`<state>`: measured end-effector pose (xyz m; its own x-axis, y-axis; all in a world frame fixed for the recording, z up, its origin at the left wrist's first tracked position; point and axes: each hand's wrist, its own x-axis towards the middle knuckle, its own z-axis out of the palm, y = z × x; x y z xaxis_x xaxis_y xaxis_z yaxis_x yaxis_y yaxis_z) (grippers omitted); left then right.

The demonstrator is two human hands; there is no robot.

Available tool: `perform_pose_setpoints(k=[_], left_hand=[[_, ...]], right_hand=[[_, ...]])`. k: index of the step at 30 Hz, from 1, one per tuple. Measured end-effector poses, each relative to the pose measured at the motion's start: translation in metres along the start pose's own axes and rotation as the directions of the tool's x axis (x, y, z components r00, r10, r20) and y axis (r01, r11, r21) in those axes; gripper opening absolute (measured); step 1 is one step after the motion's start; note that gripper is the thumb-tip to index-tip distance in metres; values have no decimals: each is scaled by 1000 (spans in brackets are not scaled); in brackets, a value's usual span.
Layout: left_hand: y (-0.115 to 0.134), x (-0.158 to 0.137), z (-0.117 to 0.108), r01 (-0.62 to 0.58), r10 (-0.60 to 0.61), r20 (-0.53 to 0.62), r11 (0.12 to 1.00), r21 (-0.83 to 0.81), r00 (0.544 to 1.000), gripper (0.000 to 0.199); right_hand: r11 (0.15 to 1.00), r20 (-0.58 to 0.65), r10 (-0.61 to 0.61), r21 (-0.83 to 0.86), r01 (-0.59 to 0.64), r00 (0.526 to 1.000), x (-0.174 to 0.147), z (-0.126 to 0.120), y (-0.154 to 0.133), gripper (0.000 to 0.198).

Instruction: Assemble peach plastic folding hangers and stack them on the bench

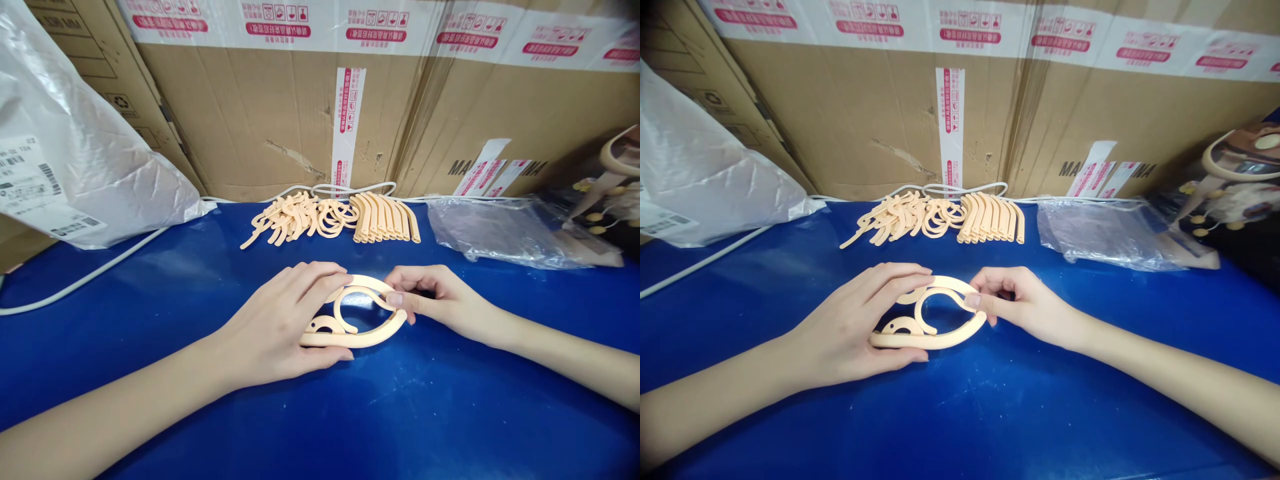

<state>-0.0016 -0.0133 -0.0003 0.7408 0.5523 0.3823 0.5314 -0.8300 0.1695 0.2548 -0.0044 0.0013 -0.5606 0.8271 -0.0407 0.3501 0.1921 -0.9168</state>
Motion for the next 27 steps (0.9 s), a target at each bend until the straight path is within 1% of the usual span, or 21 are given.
perform_pose_setpoints(k=[4, 7, 10, 13, 15, 17, 19, 20, 23, 27], left_hand=[[0, 0, 0, -15, 15, -16, 999, 30, 1000, 66], [1, 1, 0, 2, 1, -42, 997, 77, 999, 60], [1, 3, -1, 87, -75, -87, 985, 146, 993, 52], [-2, 4, -3, 194, -170, -126, 958, 211, 977, 48], [-8, 4, -4, 265, -236, -133, 924, 277, 963, 49], [-15, 4, -6, 331, -305, -128, 870, 365, 944, 52], [-23, 5, -9, 367, -360, -100, 826, 427, 927, 56], [-28, 5, -11, 370, -379, -70, 819, 439, 923, 57], [-42, 6, -18, 382, -426, 26, 836, 394, 904, 58], [-55, 8, -28, 276, -335, 170, 914, 296, 927, 53]], right_hand=[[999, 13, 1, 47, -2, 1000, 1, -1, 1, 22], [997, 11, 5, 71, -6, 1000, 2, 0, 1, 24], [995, 4, -10, 98, 10, 1000, 2, 1, 1, 28], [994, -4, -38, 102, 38, 999, 3, 0, 3, 34], [994, -2, -52, 92, 52, 999, 3, -2, 4, 36], [996, 3, -62, 67, 62, 998, 2, -3, 4, 36], [997, 7, -70, 39, 70, 997, 1, -4, 5, 34], [997, 8, -74, 26, 74, 997, 1, -5, 5, 34], [997, 15, -81, -7, 81, 997, 0, -6, 6, 33], [994, 29, -98, -38, 99, 995, -1, -6, 7, 31]])
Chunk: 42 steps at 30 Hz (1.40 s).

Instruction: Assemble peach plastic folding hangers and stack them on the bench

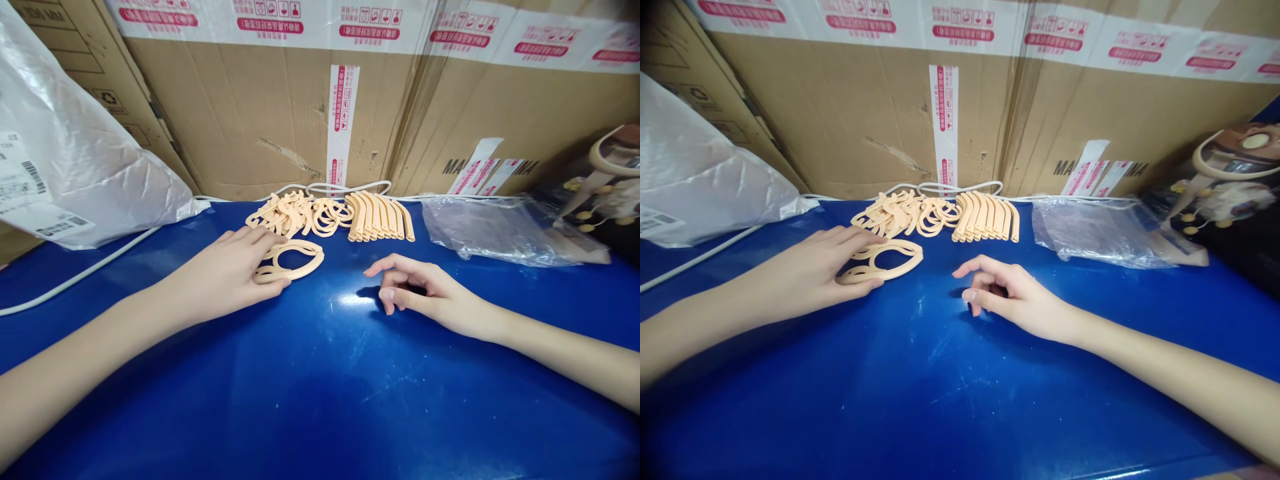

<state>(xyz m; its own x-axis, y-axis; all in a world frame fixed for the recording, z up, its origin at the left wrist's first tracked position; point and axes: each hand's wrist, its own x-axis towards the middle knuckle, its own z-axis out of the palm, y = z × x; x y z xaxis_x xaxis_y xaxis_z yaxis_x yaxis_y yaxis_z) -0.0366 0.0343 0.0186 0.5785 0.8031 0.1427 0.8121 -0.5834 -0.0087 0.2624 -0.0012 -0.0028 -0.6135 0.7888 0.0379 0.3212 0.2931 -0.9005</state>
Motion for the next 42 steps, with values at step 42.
perform_pose_setpoints(k=[42], left_hand=[[20, -6, 20, -4, 36, -155, 980, 201, 987, 48]], right_hand=[[983, 30, 5, -185, 1, 1000, 2, 1, -4, 18]])
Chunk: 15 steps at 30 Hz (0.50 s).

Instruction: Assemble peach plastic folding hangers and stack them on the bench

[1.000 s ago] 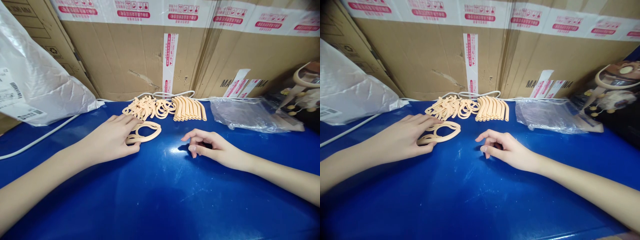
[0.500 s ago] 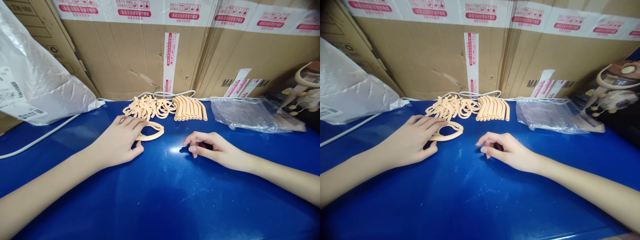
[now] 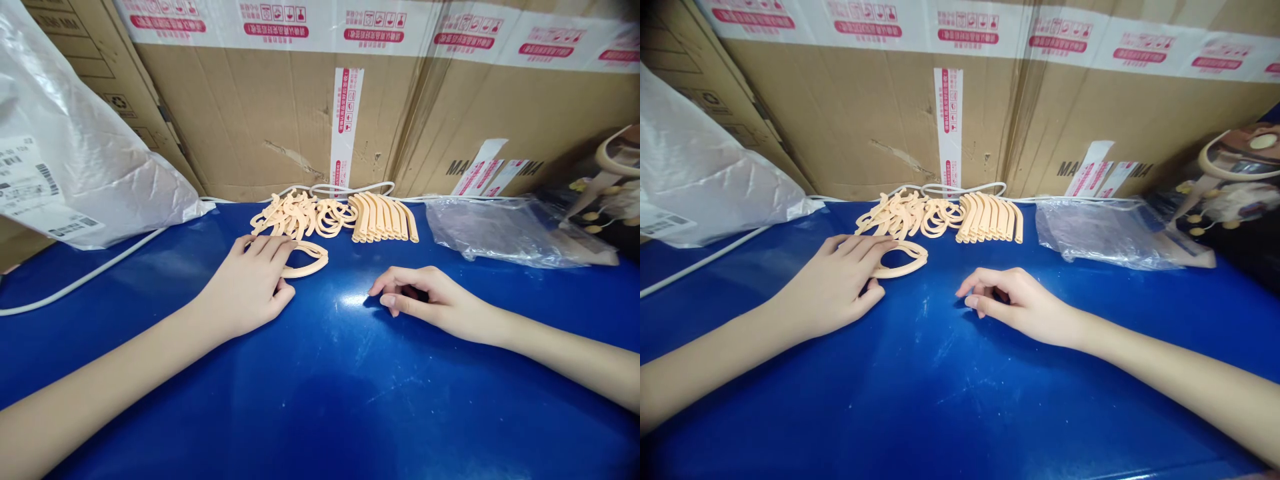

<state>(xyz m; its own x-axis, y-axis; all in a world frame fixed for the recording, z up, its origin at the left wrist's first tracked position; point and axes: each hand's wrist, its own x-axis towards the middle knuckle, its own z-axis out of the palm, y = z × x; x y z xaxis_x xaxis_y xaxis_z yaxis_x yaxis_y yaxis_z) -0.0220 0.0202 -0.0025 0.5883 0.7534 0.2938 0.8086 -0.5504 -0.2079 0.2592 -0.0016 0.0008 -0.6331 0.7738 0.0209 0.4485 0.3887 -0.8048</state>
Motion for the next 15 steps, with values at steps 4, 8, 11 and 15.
perform_pose_setpoints(k=[4, 8, 11, 15], left_hand=[[-1, 0, -1, -13, 13, -9, 1000, 9, 1000, 50], [0, 1, -6, -165, 161, -53, 984, -67, 985, 50], [5, -1, -9, -352, 335, -119, 920, -172, 935, 43], [15, -5, -9, -525, 469, -248, 809, -266, 848, 27]], right_hand=[[1000, -7, 7, -1, -7, 1000, 1, 0, -1, 19], [1000, -5, 5, 5, -5, 1000, 0, 1, -1, 21], [1000, -15, 6, 8, -6, 1000, -1, 3, -1, 22], [994, -129, -23, -108, 9, 991, 2, -5, 2, 23]])
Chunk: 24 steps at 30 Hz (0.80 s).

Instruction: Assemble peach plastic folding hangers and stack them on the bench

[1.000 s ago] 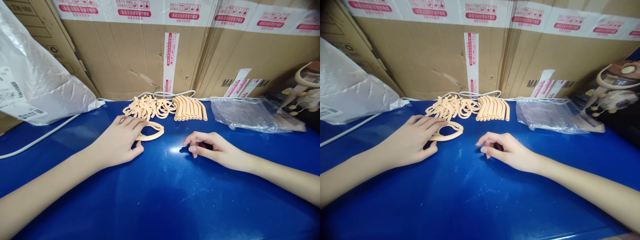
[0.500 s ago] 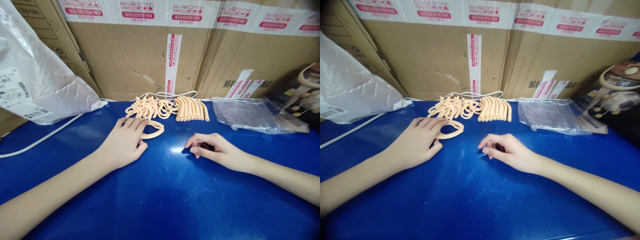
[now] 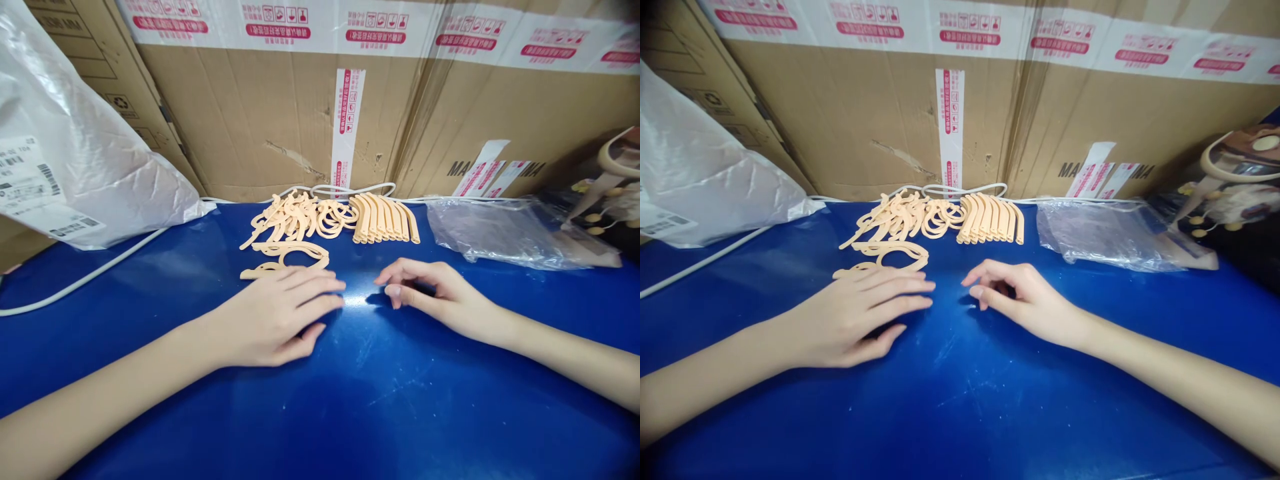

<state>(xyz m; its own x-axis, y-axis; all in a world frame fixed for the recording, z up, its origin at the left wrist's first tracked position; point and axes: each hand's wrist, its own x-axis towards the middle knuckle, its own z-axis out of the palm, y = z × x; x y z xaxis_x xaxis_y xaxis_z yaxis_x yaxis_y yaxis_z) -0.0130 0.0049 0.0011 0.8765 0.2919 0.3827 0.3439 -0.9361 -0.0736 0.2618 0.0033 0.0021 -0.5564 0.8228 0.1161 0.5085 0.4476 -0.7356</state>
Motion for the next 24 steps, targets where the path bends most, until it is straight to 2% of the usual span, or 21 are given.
perform_pose_setpoints(k=[1, 3, 5, 8, 11, 20, 24], left_hand=[[2, 0, 1, -36, 35, -28, 999, -21, 999, 23], [4, 0, 2, -72, 69, -75, 997, -33, 995, 15], [3, 0, 2, -68, 65, -91, 997, -28, 994, 12], [1, -1, 2, -56, 54, -85, 998, -27, 995, 13], [1, -1, 1, -48, 46, -79, 999, -20, 996, 13], [1, 0, 1, -29, 28, -82, 999, -17, 996, 13], [1, -1, 1, -16, 14, -75, 999, -29, 997, 13]], right_hand=[[996, -82, -17, -89, 10, 996, 2, -6, 3, 23], [948, -298, -96, -318, -4, 950, 8, -21, 14, 22], [841, -402, -178, -536, -73, 898, 14, -40, 28, 26], [700, -407, -191, -695, -167, 893, 20, -61, 50, 39], [648, -346, -105, -735, -200, 932, 22, -69, 66, 41], [612, -282, -19, -762, -212, 959, 24, -58, 72, 46], [619, -251, -32, -765, -178, 967, 23, -57, 74, 46]])
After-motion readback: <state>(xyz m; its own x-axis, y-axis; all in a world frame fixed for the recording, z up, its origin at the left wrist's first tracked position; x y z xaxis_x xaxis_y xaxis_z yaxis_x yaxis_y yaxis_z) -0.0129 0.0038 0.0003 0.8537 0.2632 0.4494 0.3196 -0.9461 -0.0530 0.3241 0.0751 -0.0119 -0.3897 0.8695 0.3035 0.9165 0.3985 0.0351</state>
